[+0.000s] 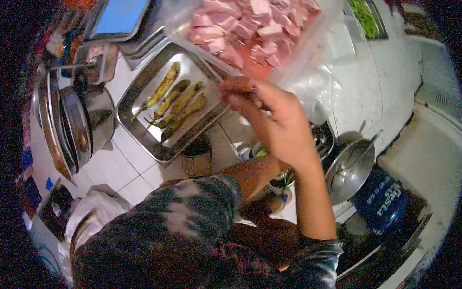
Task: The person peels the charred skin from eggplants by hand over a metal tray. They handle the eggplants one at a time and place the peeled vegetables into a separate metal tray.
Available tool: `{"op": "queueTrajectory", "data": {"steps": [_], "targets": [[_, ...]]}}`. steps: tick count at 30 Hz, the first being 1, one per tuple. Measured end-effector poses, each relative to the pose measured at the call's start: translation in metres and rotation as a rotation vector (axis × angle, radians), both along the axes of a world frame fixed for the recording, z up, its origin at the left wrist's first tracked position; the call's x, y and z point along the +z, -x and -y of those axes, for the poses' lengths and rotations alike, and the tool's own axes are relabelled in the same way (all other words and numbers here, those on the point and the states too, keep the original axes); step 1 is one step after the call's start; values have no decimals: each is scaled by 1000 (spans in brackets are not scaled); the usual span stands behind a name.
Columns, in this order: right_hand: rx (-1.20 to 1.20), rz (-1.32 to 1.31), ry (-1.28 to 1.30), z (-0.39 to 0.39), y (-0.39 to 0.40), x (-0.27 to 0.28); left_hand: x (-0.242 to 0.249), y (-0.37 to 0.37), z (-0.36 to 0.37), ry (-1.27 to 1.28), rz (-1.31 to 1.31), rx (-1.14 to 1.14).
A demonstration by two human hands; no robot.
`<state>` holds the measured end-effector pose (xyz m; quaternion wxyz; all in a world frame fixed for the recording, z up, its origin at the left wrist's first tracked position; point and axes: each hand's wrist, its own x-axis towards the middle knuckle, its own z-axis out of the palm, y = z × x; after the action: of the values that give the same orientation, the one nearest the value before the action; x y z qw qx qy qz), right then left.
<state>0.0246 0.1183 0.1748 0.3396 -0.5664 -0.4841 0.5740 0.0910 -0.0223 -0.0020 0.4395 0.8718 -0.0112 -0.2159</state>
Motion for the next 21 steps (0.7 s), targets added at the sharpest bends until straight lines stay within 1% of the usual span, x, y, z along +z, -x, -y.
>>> {"op": "queueTrajectory", "data": {"steps": [2,6,8,9,10,11,12,13,15,18,20,21], "targets": [[-100,5,42,20,-32,9,-2,-5,4,11,-8,-31],[-125,71,9,70,-92,8,-16,-22,-5,69,-30,-21],[-162,144,-15,97,-124,-6,-21,-25,-15,147,-50,39],[-223,73,13,109,-138,-11,-22,-23,-23,183,-66,99],[-310,20,59,122,-154,-23,-18,-18,-32,128,-34,219],[-329,40,71,131,-171,-35,-8,-10,-40,52,-7,342],[-348,55,86,139,-188,-49,5,0,-43,-113,45,492],[-409,128,60,145,-206,-67,-6,8,-44,-98,88,534],[-553,229,-11,150,-239,-104,-12,30,-40,-224,133,642],[-751,257,-137,141,-271,-154,-7,63,-27,-161,-257,688],[-703,354,-42,130,-280,-185,-11,92,-9,-242,-251,690],[-609,477,-46,127,-289,-211,-11,104,-2,-280,-247,694]]}}
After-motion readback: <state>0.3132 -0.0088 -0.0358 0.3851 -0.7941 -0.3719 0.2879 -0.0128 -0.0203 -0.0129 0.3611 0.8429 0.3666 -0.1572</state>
